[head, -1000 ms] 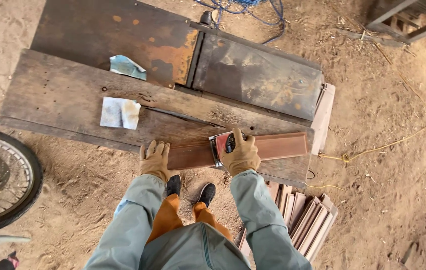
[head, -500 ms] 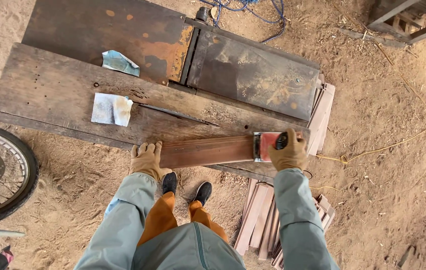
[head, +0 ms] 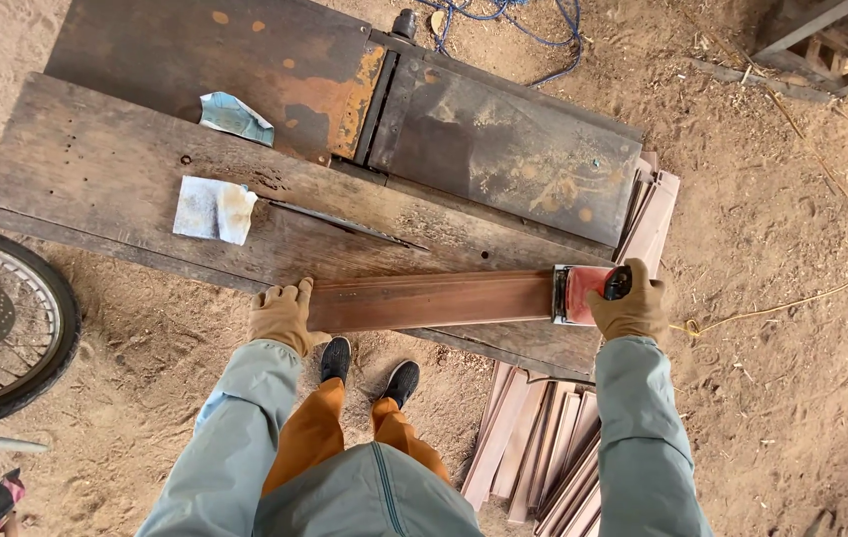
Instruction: Sanding a wooden board with an electric power sander in a workshop.
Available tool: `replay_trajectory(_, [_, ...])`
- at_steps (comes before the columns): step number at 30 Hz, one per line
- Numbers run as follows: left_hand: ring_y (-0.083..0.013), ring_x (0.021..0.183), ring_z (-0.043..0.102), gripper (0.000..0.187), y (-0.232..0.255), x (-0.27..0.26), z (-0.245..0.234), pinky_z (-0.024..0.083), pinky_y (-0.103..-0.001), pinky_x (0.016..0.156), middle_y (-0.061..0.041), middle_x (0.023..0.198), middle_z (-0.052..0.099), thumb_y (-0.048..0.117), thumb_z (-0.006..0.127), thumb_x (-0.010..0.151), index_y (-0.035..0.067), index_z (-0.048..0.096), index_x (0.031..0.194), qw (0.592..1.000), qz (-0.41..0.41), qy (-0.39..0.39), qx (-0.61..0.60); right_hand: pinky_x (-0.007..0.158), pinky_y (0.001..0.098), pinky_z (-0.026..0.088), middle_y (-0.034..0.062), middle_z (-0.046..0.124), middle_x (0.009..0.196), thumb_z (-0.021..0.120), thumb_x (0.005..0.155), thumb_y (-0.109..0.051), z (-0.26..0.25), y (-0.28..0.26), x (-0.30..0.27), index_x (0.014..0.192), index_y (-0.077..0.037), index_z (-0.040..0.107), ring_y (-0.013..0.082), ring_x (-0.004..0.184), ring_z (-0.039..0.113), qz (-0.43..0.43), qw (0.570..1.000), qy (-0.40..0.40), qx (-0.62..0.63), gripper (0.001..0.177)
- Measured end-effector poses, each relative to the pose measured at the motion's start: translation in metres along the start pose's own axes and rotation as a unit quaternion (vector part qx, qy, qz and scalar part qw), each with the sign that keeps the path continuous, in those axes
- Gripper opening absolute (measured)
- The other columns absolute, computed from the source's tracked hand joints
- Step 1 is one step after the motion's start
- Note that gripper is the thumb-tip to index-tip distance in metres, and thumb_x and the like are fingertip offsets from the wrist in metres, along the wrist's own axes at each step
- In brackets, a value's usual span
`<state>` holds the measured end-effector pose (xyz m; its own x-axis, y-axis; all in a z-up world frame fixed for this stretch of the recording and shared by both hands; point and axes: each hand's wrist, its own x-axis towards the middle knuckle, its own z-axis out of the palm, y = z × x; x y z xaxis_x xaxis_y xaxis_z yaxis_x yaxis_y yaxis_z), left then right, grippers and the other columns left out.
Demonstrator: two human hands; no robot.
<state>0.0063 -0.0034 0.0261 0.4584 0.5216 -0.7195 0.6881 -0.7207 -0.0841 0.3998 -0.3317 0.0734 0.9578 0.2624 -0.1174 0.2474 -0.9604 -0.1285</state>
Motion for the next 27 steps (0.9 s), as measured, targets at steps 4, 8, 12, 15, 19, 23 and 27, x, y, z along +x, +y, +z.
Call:
replay_trajectory(4, [-0.0289,0.140,0.041,0.120,-0.001,0.003,0.007,0.030,-0.045,0.119,-0.008,0.150,0.045,0.080,0.068,0.078,0.017,0.013,0.165,1.000,0.005,0.011,-0.002,0.075,0.0549,0.059,0.0176,0.057,0.120,0.090,0.070,-0.041,-0.003,-0.003,-0.002,0.132,-0.036,0.055,0.0441,0.095,0.070,-0.003,1.000,0.002,-0.003,0.071])
replay_trajectory(8, [-0.0286,0.141,0.040,0.120,0.002,-0.002,0.000,0.029,-0.046,0.120,-0.007,0.151,0.045,0.078,0.070,0.078,0.018,0.015,0.165,1.000,-0.001,0.001,-0.016,0.075,0.0546,0.059,0.0172,0.058,0.119,0.090,0.068,-0.040,-0.002,-0.010,-0.005,0.131,-0.036,0.056,0.0431,0.096,0.070,-0.007,1.000,0.009,0.004,0.071])
replay_trajectory(12, [-0.0291,0.142,0.039,0.120,0.003,0.002,0.004,0.028,-0.046,0.120,-0.008,0.151,0.044,0.077,0.071,0.078,0.019,0.014,0.165,1.000,-0.004,0.004,-0.018,0.075,0.0552,0.058,0.0175,0.057,0.118,0.090,0.068,-0.040,-0.010,-0.032,-0.019,0.133,-0.036,0.056,0.0444,0.095,0.070,-0.005,1.000,-0.005,0.002,0.074])
replay_trajectory(15, [-0.0287,0.143,0.038,0.118,0.002,0.001,0.001,0.029,-0.048,0.119,-0.007,0.152,0.043,0.077,0.071,0.078,0.019,0.013,0.164,1.000,-0.011,-0.007,-0.025,0.076,0.0554,0.058,0.0193,0.058,0.117,0.090,0.069,-0.043,-0.008,-0.048,-0.030,0.134,-0.035,0.055,0.0453,0.095,0.070,-0.012,1.000,-0.016,-0.005,0.074])
replay_trajectory(19, [-0.0285,0.141,0.040,0.119,-0.002,0.002,0.002,0.030,-0.044,0.120,-0.007,0.151,0.045,0.076,0.072,0.078,0.016,0.015,0.165,0.999,0.011,-0.002,-0.037,0.077,0.0544,0.060,0.0186,0.058,0.119,0.089,0.071,-0.043,-0.003,-0.068,-0.046,0.132,-0.035,0.056,0.0438,0.097,0.070,-0.034,0.999,-0.014,0.007,0.069])
replay_trajectory(23, [-0.0280,0.141,0.040,0.118,-0.004,0.001,-0.002,0.031,-0.045,0.121,-0.008,0.151,0.046,0.074,0.072,0.079,0.015,0.016,0.164,0.999,0.017,0.001,-0.039,0.072,0.0522,0.061,0.0180,0.056,0.120,0.089,0.068,-0.040,-0.004,-0.097,-0.065,0.130,-0.035,0.054,0.0419,0.096,0.070,-0.056,0.998,-0.027,0.018,0.071])
replay_trajectory(27, [-0.0298,0.141,0.039,0.120,-0.008,0.005,0.003,0.031,-0.045,0.120,-0.008,0.152,0.044,0.074,0.074,0.078,0.014,0.015,0.164,0.998,0.034,0.013,-0.054,0.073,0.0525,0.061,0.0174,0.057,0.116,0.085,0.078,-0.045,-0.010,-0.140,-0.095,0.130,-0.037,0.053,0.0403,0.094,0.071,-0.018,0.996,-0.085,-0.013,0.062])
